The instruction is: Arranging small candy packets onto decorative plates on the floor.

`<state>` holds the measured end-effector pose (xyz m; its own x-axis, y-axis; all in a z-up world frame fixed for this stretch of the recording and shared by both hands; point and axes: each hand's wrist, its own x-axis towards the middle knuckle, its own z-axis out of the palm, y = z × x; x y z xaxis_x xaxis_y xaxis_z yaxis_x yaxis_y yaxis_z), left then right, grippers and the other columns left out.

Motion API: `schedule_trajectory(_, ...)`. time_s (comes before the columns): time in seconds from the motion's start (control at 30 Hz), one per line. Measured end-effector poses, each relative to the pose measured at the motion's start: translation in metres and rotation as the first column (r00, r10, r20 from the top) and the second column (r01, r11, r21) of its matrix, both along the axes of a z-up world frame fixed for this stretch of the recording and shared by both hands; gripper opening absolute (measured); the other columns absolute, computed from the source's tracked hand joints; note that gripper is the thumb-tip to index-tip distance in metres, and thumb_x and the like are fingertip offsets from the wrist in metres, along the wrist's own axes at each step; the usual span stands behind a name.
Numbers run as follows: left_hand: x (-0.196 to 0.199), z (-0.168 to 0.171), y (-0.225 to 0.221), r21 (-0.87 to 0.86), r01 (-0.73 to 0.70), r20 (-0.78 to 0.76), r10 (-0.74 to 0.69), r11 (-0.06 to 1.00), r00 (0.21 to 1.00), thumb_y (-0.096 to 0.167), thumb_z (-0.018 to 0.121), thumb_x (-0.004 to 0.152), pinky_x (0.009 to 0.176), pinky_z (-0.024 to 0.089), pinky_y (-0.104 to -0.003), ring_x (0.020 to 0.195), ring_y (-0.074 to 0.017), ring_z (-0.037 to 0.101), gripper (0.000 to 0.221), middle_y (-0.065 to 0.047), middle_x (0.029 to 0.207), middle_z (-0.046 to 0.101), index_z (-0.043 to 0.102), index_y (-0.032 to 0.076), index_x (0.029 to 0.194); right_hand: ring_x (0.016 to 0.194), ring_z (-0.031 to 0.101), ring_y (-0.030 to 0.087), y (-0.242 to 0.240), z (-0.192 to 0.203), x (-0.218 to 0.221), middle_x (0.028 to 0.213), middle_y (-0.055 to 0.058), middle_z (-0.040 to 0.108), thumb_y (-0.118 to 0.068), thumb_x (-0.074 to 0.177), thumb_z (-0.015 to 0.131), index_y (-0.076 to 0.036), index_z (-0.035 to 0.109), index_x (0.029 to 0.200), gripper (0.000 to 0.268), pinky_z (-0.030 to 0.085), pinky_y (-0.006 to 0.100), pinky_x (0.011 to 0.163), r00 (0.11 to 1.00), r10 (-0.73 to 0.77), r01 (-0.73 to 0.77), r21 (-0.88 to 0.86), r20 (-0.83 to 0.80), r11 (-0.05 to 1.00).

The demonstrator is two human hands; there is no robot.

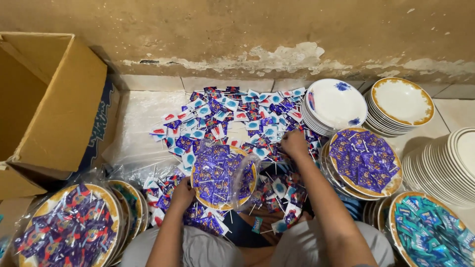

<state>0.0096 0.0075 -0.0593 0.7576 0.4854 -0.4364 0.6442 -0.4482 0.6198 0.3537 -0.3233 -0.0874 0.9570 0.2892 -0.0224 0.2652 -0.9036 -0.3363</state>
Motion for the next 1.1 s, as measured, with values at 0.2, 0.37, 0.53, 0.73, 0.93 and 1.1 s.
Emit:
schedule_trajectory(0.2,-0.003,0.027,-0.002,-0.036,0.024,-0.019,-0.025,0.999,1.000,0.017,0.064,0.091,0.093,0.056,-0.048,0.112,-0.0380,0.070,0.056,-0.022,0.112,0.076,0.052,0.007,0.145,0.129,0.051,0.049,0.009,0.046,0.021,0.157,0.021,0.038,-0.023,0.086,0.067,-0.003,0.066,0.135,0.052,0.053,0.059,0.102,0.998,-0.007,-0.003,-0.156,-0.064,0.988)
schedule_trajectory(0.37,0.008,0.024,0.004,-0.094,-0.011,-0.073,0.004,0.996,0.997,0.012,0.059,0.094,0.081,0.053,-0.042,0.097,-0.0305,0.070,0.053,-0.015,0.103,0.074,0.050,0.011,0.146,0.123,0.053,0.042,0.012,0.040,0.046,0.158,0.012,0.031,-0.018,0.088,0.063,-0.005,0.065,0.132,0.046,0.056,0.054,0.093,0.979,-0.088,0.045,-0.226,-0.181,0.973)
schedule_trajectory(0.53,0.013,0.028,0.005,-0.170,-0.070,-0.116,0.050,0.983,0.992,0.007,0.054,0.096,0.076,0.052,-0.039,0.091,-0.0264,0.070,0.051,-0.009,0.101,0.072,0.048,0.015,0.146,0.132,0.044,0.041,0.010,0.033,0.055,0.172,0.007,0.006,-0.008,0.092,0.054,-0.003,0.034,0.154,0.065,0.052,0.052,0.098,0.969,-0.083,0.027,-0.234,-0.231,0.972)
schedule_trajectory(0.73,0.005,0.015,0.007,-0.019,0.053,-0.033,-0.054,0.998,0.998,0.015,0.063,0.091,0.092,0.056,-0.049,0.112,-0.0396,0.070,0.056,-0.024,0.111,0.075,0.051,0.003,0.145,0.102,0.070,0.037,-0.007,0.013,0.037,0.119,0.019,0.068,-0.006,0.092,0.056,0.003,0.073,0.115,0.030,0.061,0.047,0.082,0.979,0.016,0.018,-0.158,0.206,0.987)
schedule_trajectory(0.93,0.000,0.012,0.006,0.004,0.053,0.006,-0.053,0.999,0.999,0.017,0.063,0.091,0.094,0.055,-0.050,0.115,-0.0393,0.068,0.055,-0.023,0.112,0.074,0.053,0.004,0.143,0.089,0.073,0.036,-0.027,0.050,-0.037,0.096,0.017,0.072,-0.010,0.094,0.064,-0.002,0.077,0.105,0.018,0.061,0.044,0.074,0.988,0.070,-0.080,0.071,0.134,0.994)
schedule_trajectory(1.1,0.000,-0.012,0.009,0.006,0.024,0.067,-0.024,1.000,0.997,0.015,0.063,0.090,0.096,0.054,-0.049,0.115,-0.0384,0.067,0.052,-0.023,0.111,0.074,0.056,0.005,0.141,0.063,0.064,0.023,-0.047,0.098,-0.117,0.076,0.019,0.069,-0.003,0.082,0.071,0.001,0.078,0.100,0.020,0.056,0.031,0.052,0.849,0.072,0.228,0.486,-0.524,0.844)
